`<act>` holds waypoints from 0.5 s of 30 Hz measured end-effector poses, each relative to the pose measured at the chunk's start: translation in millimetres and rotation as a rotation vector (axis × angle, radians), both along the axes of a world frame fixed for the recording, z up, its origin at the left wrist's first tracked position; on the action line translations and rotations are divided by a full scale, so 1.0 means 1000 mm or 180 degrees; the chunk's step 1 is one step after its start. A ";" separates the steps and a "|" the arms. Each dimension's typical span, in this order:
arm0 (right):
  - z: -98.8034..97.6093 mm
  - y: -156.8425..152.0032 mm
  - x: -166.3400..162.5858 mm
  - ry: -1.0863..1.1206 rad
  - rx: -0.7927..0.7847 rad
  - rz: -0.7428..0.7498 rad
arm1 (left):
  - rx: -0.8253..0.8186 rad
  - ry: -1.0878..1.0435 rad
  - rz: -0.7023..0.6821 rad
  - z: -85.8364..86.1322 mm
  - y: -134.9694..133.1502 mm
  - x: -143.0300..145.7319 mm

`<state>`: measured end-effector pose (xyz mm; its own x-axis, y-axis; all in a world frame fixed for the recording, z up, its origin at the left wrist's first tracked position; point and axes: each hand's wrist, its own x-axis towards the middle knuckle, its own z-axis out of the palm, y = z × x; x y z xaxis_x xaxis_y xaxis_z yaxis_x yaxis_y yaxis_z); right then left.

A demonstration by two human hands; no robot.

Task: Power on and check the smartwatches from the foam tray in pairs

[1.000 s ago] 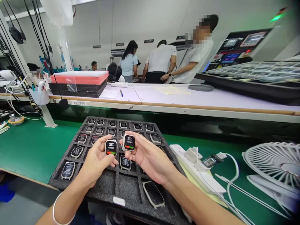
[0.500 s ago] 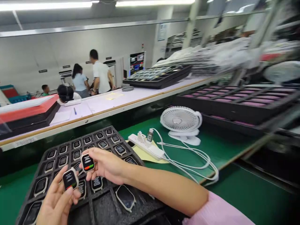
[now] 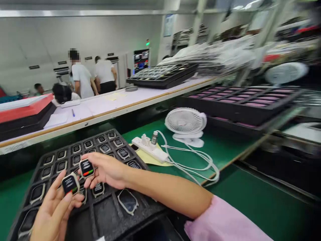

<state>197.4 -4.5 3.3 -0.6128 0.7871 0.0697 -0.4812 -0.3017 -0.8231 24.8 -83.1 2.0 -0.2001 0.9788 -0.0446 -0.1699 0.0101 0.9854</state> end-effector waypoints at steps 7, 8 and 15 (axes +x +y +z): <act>0.010 -0.015 0.005 -0.0182 0.0129 -0.0180 | 0.0427 0.0077 -0.0213 0.004 -0.001 0.001; 0.010 -0.016 0.006 -0.0209 0.0165 -0.0172 | 0.0473 0.0086 -0.0263 0.002 0.000 0.000; 0.009 -0.018 0.009 -0.0296 0.0364 -0.0152 | 0.0790 0.0298 -0.0409 -0.004 0.001 0.003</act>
<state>206.2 -22.8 12.4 -0.5828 0.8057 0.1053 -0.4129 -0.1820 -0.8924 27.4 -81.8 -1.6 -0.0659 0.9750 0.2121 -0.0911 -0.2176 0.9718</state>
